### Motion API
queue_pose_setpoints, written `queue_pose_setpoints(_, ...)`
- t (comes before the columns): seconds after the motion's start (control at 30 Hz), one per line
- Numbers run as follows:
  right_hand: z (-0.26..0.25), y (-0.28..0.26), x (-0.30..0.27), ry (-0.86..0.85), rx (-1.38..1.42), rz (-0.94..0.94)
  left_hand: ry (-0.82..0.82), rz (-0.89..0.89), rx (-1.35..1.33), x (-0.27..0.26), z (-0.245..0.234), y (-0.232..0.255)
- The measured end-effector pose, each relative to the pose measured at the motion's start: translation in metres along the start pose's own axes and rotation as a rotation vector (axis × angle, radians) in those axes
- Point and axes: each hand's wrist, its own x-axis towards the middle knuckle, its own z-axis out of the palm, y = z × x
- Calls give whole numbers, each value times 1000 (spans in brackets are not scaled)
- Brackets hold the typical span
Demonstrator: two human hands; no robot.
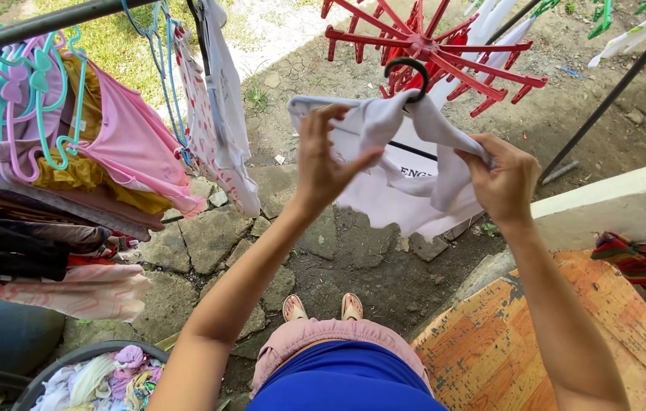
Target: Hanging wet laundry on various types of hangers and drying racks outdoors.
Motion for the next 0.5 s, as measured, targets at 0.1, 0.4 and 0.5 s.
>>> queue_pose_setpoints(0.1, 4, -2, 3, 2, 1, 0, 76, 292, 145, 18, 12, 11)
queue_pose_setpoints(0.4, 22, -6, 7, 8, 125, 142, -579, -154, -136, 107, 0, 26)
queue_pose_setpoints(0.5, 27, -20, 6, 78, 121, 135, -25, 174, 95, 85, 7, 9)
